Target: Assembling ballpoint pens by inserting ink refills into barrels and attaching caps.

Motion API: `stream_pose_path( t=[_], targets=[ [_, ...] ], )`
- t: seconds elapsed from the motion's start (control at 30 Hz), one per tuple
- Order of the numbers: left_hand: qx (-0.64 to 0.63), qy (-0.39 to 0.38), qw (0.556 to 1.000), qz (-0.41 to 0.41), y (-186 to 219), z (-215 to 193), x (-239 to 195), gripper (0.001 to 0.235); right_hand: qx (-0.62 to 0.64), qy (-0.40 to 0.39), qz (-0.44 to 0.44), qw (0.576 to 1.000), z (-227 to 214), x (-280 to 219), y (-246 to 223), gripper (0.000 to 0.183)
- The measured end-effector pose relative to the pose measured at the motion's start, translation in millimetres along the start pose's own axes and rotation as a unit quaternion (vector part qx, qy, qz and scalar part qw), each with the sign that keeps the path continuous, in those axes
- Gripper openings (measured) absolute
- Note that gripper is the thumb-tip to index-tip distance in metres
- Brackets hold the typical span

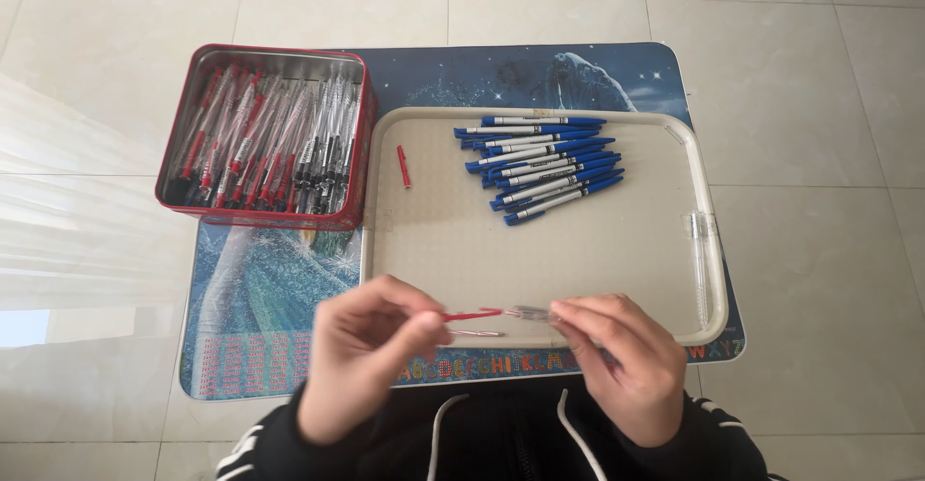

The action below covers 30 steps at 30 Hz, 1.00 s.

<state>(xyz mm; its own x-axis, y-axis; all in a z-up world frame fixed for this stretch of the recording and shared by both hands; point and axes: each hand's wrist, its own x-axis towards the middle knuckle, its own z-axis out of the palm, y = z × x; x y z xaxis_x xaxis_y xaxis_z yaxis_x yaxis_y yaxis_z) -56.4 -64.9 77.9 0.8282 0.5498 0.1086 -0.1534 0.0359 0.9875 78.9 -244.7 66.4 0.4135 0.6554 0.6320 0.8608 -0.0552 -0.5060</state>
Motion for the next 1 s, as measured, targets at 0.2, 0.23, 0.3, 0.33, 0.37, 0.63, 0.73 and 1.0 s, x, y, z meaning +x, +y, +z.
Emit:
stream_pose_path(
  t=[0.2, 0.23, 0.3, 0.33, 0.37, 0.63, 0.73, 1.0],
  targets=[
    [0.215, 0.045, 0.971, 0.091, 9.3, -27.7, 32.9, 0.006, 0.016, 0.006, 0.08, 0.997, -4.3, -2.9, 3.8, 0.012],
    [0.301, 0.042, 0.947, 0.105, 5.5, -29.4, 42.0, 0.006, 0.012, 0.009, 0.081, 0.997, -4.3, -2.4, 4.1, 0.011],
    [0.386, 0.039, 0.914, 0.119, -18.4, -37.4, 57.9, 0.007, 0.008, 0.013, 0.079, 0.997, -3.8, -1.6, 5.0, 0.011],
    [0.495, 0.013, 0.855, 0.153, -38.9, -43.6, 64.9, 0.011, 0.009, 0.006, 0.075, 0.997, -3.3, -1.6, 5.9, 0.011],
    [0.594, -0.014, 0.783, 0.184, -60.1, -49.0, 71.6, 0.015, 0.009, -0.002, 0.073, 0.997, -3.5, -2.2, 6.7, 0.011],
    [0.605, -0.08, 0.778, 0.148, -55.5, -21.2, 72.1, 0.02, -0.123, 0.012, -0.06, 0.991, -2.5, 2.2, 16.6, 0.014],
    [0.351, -0.18, 0.915, 0.083, -16.6, 1.9, 49.4, 0.028, -0.208, 0.024, -0.116, 0.971, 0.1, 7.1, 14.3, 0.013],
    [0.135, -0.201, 0.97, -0.016, -19.0, 1.4, 24.7, 0.015, -0.289, 0.03, -0.173, 0.941, -2.6, 21.1, 5.2, 0.011]
  ],
)
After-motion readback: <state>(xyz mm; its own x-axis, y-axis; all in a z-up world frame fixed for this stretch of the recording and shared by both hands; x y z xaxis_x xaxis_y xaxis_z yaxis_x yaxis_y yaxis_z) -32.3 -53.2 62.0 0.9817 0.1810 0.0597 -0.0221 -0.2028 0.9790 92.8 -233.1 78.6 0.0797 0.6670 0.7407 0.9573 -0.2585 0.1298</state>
